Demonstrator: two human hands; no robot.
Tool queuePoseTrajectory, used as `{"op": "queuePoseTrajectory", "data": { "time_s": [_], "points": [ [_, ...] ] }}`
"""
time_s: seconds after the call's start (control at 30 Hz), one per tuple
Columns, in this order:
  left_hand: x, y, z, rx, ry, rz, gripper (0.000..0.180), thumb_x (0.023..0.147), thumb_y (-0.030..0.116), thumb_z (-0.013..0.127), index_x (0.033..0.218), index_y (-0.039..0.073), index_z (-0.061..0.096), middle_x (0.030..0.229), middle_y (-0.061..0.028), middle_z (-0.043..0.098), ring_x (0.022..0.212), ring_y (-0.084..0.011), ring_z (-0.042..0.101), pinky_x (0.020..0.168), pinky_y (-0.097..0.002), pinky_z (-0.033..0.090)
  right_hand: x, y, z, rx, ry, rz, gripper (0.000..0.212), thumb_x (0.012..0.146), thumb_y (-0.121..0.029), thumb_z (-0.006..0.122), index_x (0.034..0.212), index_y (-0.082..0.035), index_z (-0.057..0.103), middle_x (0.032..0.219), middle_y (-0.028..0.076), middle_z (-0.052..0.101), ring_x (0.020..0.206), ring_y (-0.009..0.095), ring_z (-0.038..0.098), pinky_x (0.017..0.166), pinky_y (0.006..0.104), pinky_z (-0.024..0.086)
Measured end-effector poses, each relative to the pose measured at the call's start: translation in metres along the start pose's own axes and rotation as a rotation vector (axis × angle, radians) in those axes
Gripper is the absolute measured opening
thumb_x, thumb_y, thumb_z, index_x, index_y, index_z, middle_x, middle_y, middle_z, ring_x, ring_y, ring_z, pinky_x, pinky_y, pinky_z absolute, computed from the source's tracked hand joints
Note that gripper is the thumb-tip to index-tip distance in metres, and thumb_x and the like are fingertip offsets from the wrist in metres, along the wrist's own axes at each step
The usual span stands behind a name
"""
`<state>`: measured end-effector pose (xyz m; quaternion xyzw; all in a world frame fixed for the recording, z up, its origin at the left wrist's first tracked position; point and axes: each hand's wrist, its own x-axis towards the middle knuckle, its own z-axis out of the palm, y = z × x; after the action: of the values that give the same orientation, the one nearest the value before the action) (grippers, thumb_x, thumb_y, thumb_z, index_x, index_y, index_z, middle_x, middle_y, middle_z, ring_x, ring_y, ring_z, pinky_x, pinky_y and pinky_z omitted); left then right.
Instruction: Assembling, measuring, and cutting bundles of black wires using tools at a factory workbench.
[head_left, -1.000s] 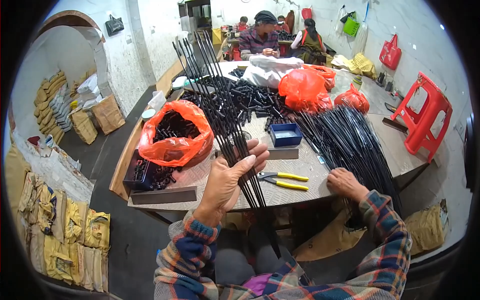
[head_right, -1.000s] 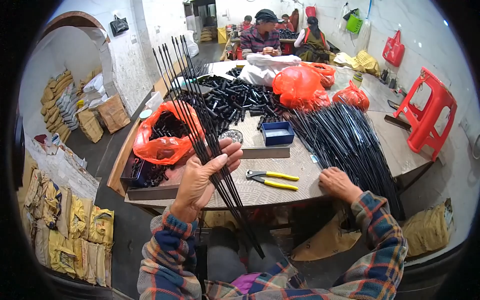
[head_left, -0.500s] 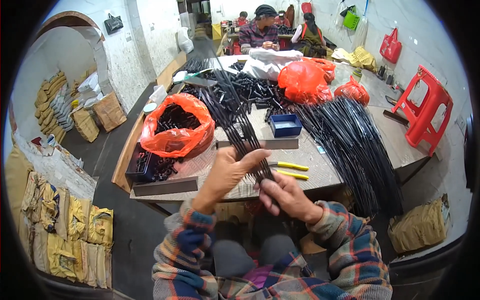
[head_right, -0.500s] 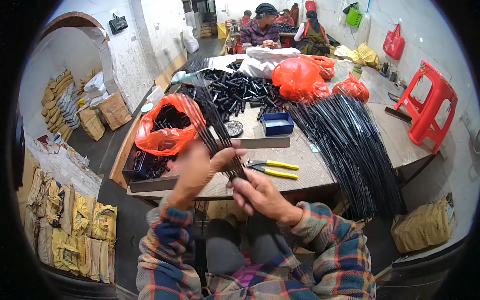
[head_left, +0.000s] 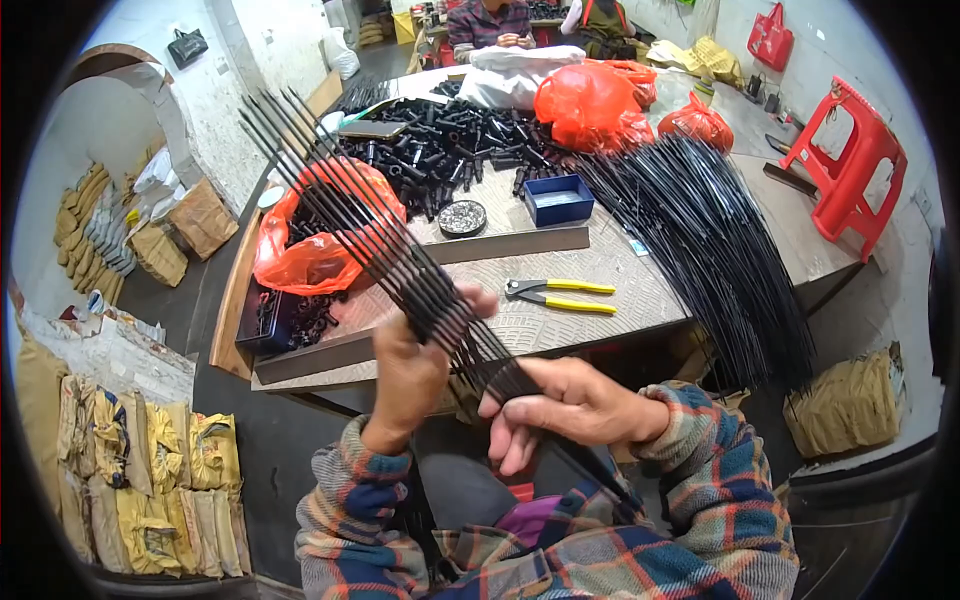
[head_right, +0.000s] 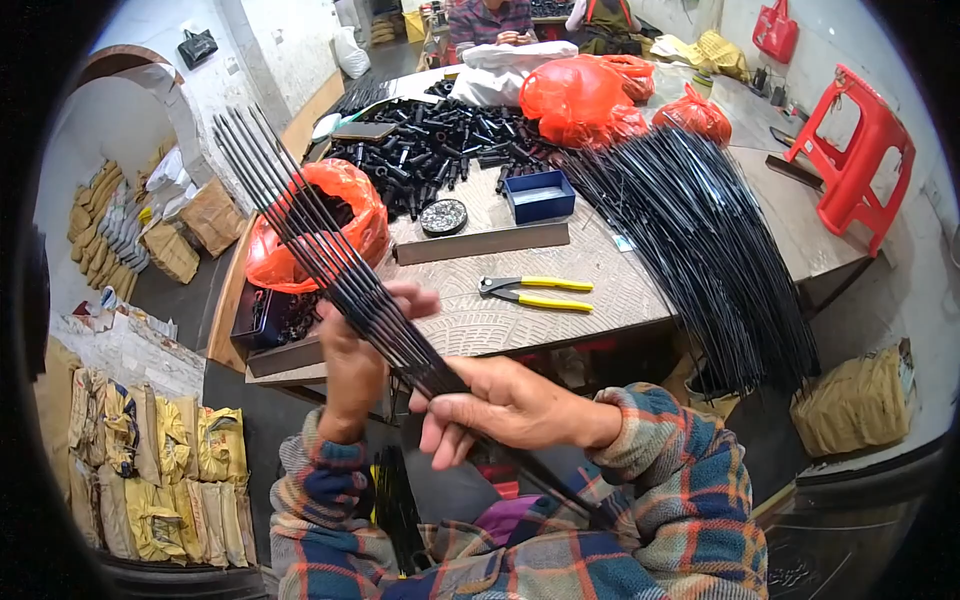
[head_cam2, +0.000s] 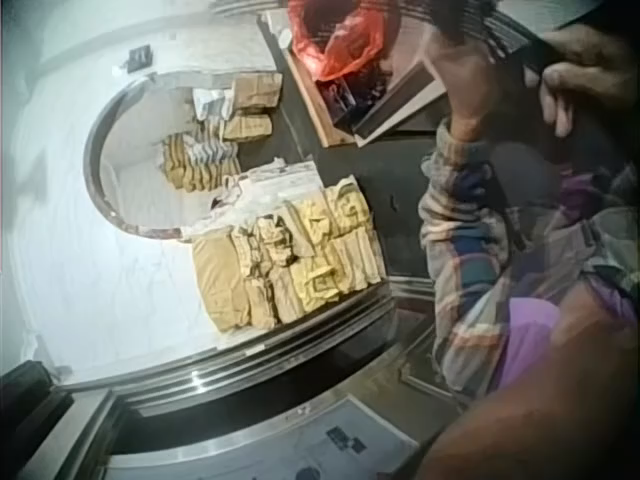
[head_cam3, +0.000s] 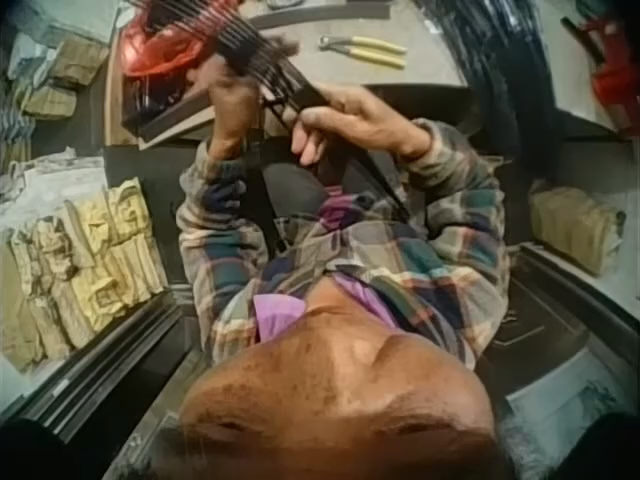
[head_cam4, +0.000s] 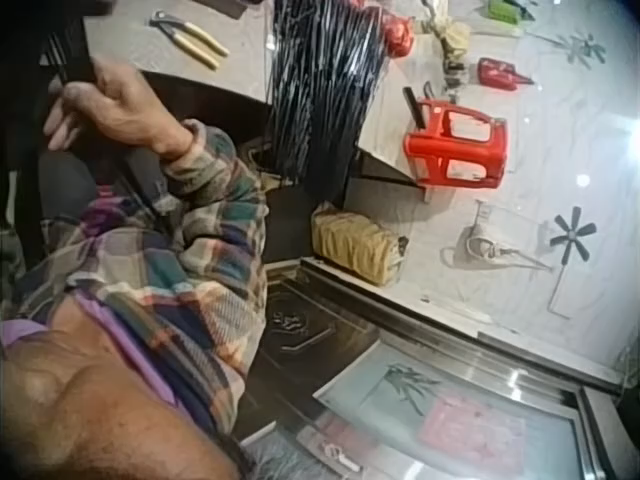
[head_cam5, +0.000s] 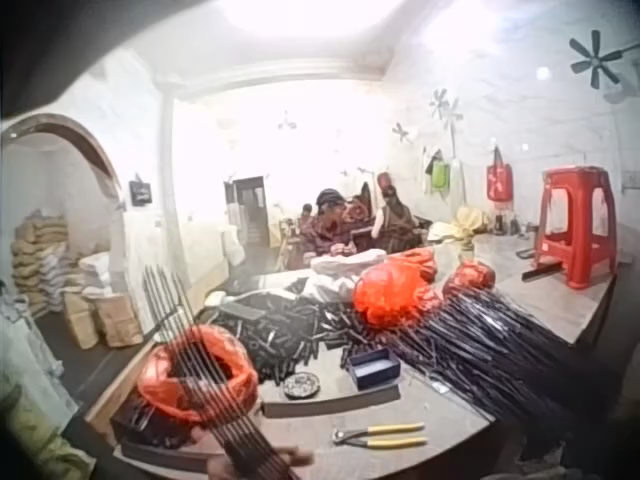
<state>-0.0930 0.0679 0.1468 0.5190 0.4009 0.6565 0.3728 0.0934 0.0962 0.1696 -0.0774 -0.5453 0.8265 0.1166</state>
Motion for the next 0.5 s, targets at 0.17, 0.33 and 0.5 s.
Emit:
{"op": "queuePoseTrajectory", "data": {
  "time_s": [0.17, 0.33, 0.5],
  "points": [
    [-0.022, -0.077, -0.018, 0.372, -0.312, -0.099, 0.017, 0.083, 0.004, 0.055, 0.098, 0.0, 0.062, 0.082, -0.0086, 0.065, 0.074, -0.0121, 0.059, 0.069, -0.0265, 0.047, -0.007, -0.016, -0.005, -0.033, 0.033, -0.122, 0.021, 0.094, -0.005, 0.035, 0.109, 0.008, 0.043, 0.089, 0.021, 0.06, 0.08, 0.025, 0.065, 0.069, 0.0298, 0.053],
    [0.074, -0.118, -0.027, 0.6, -0.465, 0.294, 0.031, 0.085, 0.004, 0.051, 0.116, 0.003, 0.054, 0.108, -0.0132, 0.059, 0.102, -0.0228, 0.055, 0.09, -0.0306, 0.04, -0.003, 0.041, -0.027, -0.221, 0.113, -0.255, 0.016, 0.089, 0.005, 0.039, 0.104, 0.006, 0.046, 0.094, 0.017, 0.06, 0.087, 0.024, 0.063, 0.074, 0.0321, 0.053],
    [0.168, -0.14, -0.03, 1.034, -0.452, 0.592, 0.037, 0.08, 0.013, 0.049, 0.116, 0.011, 0.055, 0.124, -0.0092, 0.052, 0.119, -0.0248, 0.045, 0.1, -0.0404, 0.033, 0.02, 0.101, -0.051, -0.237, 0.259, -0.261, 0.016, 0.093, -0.003, 0.039, 0.105, 0.005, 0.045, 0.093, 0.016, 0.061, 0.089, 0.023, 0.063, 0.076, 0.0306, 0.051]
  ]
}}
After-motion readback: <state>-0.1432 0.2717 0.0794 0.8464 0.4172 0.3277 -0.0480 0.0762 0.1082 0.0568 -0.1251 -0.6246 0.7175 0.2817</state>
